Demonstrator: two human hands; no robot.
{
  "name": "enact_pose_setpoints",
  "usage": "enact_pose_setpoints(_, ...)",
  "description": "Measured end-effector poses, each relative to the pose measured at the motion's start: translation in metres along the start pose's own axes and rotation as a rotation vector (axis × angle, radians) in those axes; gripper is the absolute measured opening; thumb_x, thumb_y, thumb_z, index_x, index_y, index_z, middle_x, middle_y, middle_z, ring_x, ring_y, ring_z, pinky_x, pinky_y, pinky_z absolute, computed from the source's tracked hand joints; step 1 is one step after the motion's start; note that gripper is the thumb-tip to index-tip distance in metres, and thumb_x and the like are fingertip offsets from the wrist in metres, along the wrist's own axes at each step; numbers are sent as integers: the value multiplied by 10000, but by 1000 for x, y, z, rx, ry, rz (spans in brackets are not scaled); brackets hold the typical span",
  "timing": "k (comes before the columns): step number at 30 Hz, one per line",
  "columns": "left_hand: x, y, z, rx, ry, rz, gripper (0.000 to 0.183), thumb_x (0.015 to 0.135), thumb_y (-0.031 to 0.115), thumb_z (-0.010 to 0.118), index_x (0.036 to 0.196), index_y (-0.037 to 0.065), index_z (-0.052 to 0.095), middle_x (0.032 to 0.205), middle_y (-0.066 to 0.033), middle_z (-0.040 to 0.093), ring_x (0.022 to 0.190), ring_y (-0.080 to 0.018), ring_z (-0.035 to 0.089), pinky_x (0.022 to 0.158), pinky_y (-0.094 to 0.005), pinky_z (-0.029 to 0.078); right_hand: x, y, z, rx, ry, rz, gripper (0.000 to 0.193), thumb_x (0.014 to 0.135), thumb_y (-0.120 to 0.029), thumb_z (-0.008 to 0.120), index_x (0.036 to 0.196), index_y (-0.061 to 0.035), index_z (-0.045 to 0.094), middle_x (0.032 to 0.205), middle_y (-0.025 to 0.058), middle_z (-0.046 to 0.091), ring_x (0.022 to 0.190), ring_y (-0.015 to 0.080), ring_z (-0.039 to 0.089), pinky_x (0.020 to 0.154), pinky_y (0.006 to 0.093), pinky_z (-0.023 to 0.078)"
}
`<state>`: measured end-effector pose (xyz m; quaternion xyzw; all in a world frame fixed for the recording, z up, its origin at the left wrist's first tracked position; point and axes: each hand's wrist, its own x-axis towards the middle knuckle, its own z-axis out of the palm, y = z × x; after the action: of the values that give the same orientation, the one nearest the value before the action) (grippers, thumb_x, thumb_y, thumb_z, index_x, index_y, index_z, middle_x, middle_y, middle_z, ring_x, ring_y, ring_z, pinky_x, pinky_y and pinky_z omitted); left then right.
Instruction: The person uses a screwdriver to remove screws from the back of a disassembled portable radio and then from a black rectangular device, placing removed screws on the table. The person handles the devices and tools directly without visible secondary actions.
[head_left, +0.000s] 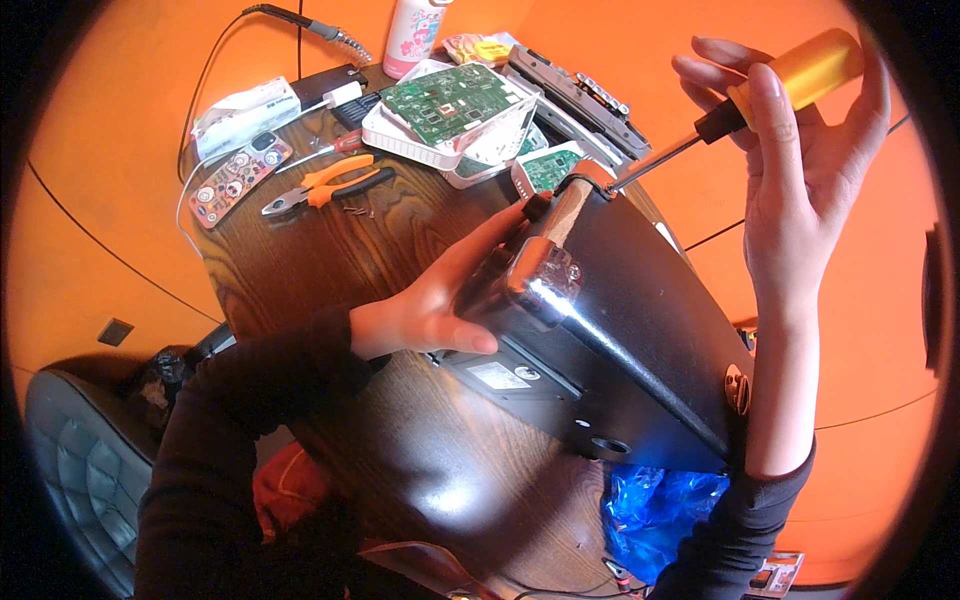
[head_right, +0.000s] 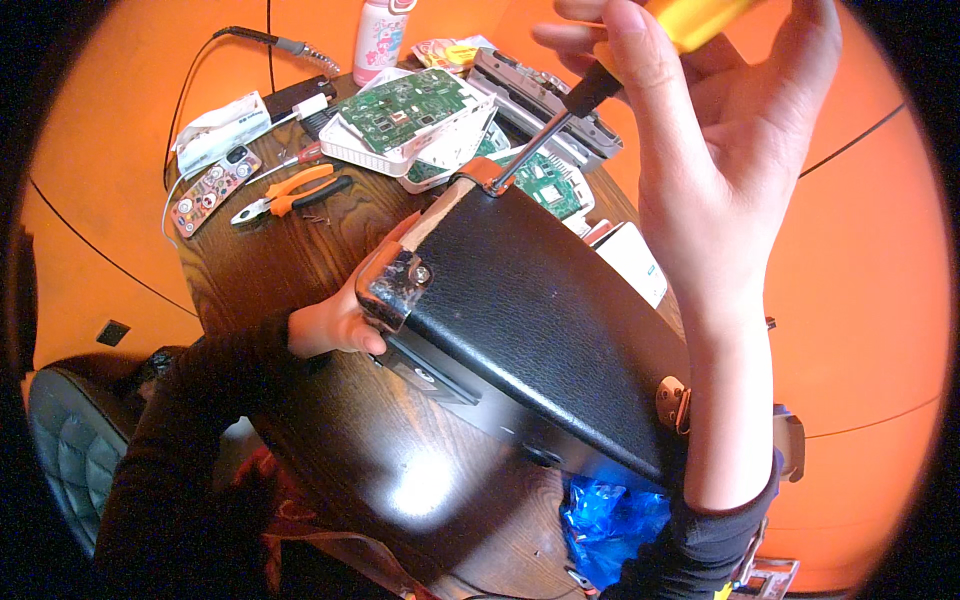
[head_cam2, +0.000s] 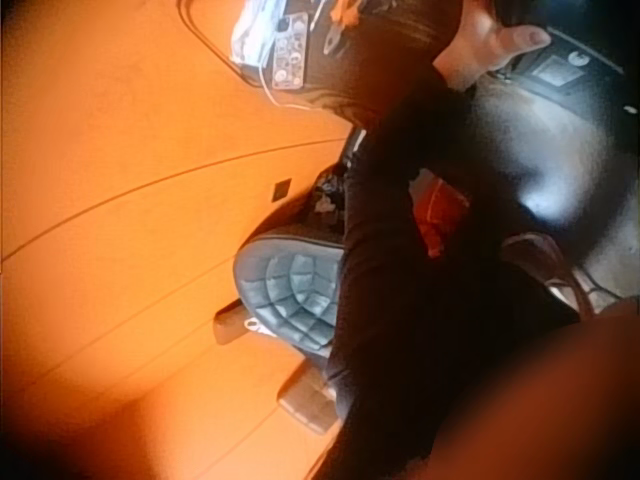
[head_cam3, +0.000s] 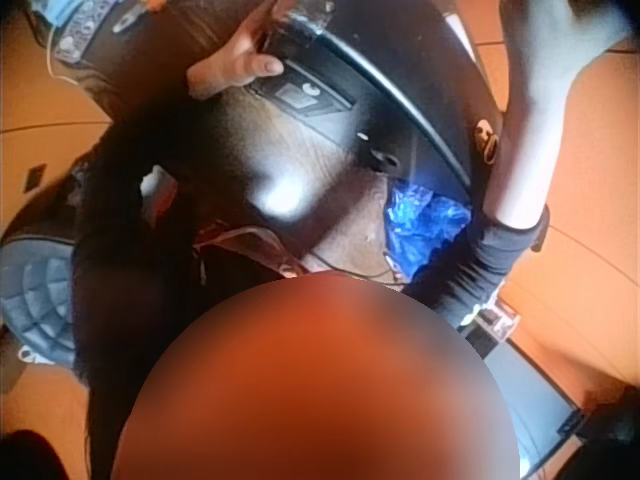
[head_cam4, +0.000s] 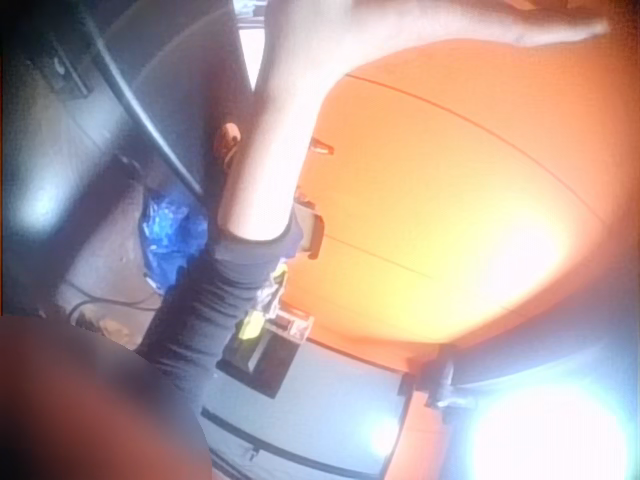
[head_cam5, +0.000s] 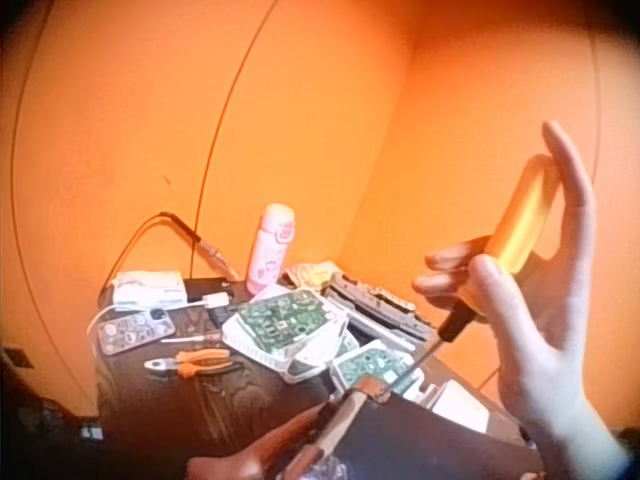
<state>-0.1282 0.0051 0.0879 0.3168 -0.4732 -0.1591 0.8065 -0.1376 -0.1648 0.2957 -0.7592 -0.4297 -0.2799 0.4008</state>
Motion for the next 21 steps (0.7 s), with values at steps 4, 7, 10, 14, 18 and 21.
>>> enact_pose_setpoints(4, -1, 3, 1, -70, -1, -53, 1120, 671, 256, 799, 1446, 55, 16, 1450, -116, 190, 1324, -230, 259, 1063, -386, 260, -7, 0, -14, -390, 211, -35, 529, 876, -29, 568, 1346, -104, 338, 1098, 188, 604, 973, 243, 625, 789, 340, 544)
enact_pose_setpoints(7, 0, 2, 4, -155, 16, -55, 1121, 672, 245, 798, 1444, 55, 9, 1442, -114, 204, 1323, -230, 262, 1064, -385, 257, -1, -9, -18, -448, 83, -56, 461, 900, -67, 541, 1329, -98, 377, 1108, 187, 603, 982, 255, 624, 715, 289, 546)
enact_pose_setpoints(10, 1, 1, 4, -127, 8, -28, 1125, 668, 241, 799, 1443, 51, 6, 1439, -112, 209, 1324, -229, 261, 1070, -381, 243, 6, -12, -24, -268, -53, -22, 415, 924, -87, 500, 1323, -104, 385, 1126, 198, 590, 981, 277, 624, 687, 286, 547)
enact_pose_setpoints(14, 0, 1, 3, -82, 11, -28, 1133, 656, 251, 806, 1442, 44, 16, 1444, -112, 203, 1330, -227, 250, 1077, -375, 228, 5, -10, -30, -276, -14, 1, 383, 932, -88, 477, 1305, -104, 394, 1131, 210, 583, 975, 287, 627, 728, 316, 542)
enact_pose_setpoints(18, 1, 1, 2, -38, 25, -41, 1141, 648, 272, 809, 1442, 41, 24, 1450, -116, 199, 1335, -227, 241, 1081, -372, 217, 4, -13, -30, -397, 42, -42, 325, 939, -91, 464, 1262, -82, 424, 1129, 225, 578, 1001, 294, 615, 871, 364, 495)
enact_pose_setpoints(21, 1, 0, 1, -24, 54, -31, 1148, 643, 290, 812, 1442, 40, 26, 1451, -118, 199, 1338, -229, 236, 1084, -371, 209, 7, -17, -28, -221, -3, -28, 288, 943, -89, 455, 1231, -71, 454, 1126, 221, 578, 1031, 301, 600, 930, 370, 468)
